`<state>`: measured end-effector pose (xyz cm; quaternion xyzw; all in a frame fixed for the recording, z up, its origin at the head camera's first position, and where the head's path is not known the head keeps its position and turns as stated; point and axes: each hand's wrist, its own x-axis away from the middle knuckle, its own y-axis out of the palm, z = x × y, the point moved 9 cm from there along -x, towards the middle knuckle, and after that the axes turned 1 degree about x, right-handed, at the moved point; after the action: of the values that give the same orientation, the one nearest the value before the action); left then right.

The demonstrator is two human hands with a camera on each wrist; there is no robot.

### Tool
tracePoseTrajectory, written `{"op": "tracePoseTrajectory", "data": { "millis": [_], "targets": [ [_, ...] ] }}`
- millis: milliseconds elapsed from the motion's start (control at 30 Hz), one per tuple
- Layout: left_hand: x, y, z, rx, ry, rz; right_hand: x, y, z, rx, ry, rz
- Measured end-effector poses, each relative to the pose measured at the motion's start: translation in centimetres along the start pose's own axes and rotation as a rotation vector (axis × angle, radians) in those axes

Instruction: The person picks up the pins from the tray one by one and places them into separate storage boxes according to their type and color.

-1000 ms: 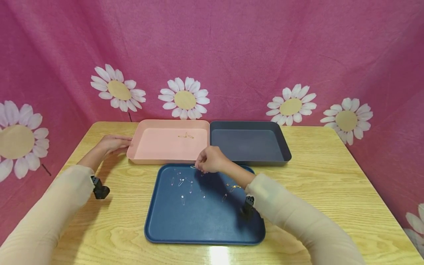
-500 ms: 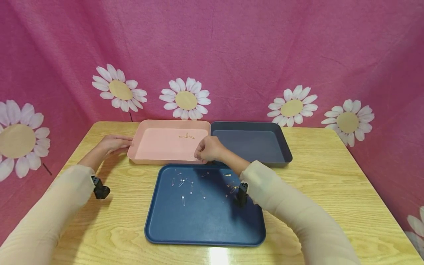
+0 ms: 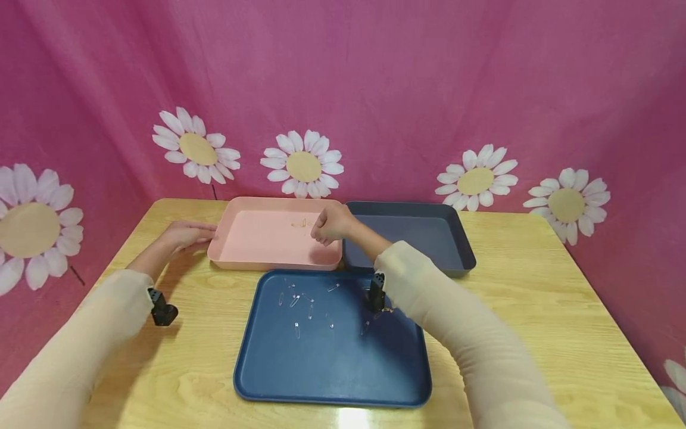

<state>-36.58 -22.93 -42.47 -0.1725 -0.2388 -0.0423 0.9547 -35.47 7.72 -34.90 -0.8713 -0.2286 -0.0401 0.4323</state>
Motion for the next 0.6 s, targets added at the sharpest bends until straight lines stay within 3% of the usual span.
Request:
{"op": "tracePoseTrajectory", "data": {
  "millis": [233, 500, 600],
  "targets": [
    [-0.2, 0.0, -0.2, 0.022, 0.012, 0.025, -1.4, -0.5, -0.2, -0.06, 0.038, 0.021],
    [-1.3, -0.3, -1.1, 0.083, 0.006, 0.006, -3.0, -0.4, -0.4, -0.006, 0.073, -0.031],
    [-1.1, -0.3, -1.0, 0.089, 0.012, 0.015, -3.7, -0.2, -0.5, 0.003, 0.089, -0.057]
  ]
}}
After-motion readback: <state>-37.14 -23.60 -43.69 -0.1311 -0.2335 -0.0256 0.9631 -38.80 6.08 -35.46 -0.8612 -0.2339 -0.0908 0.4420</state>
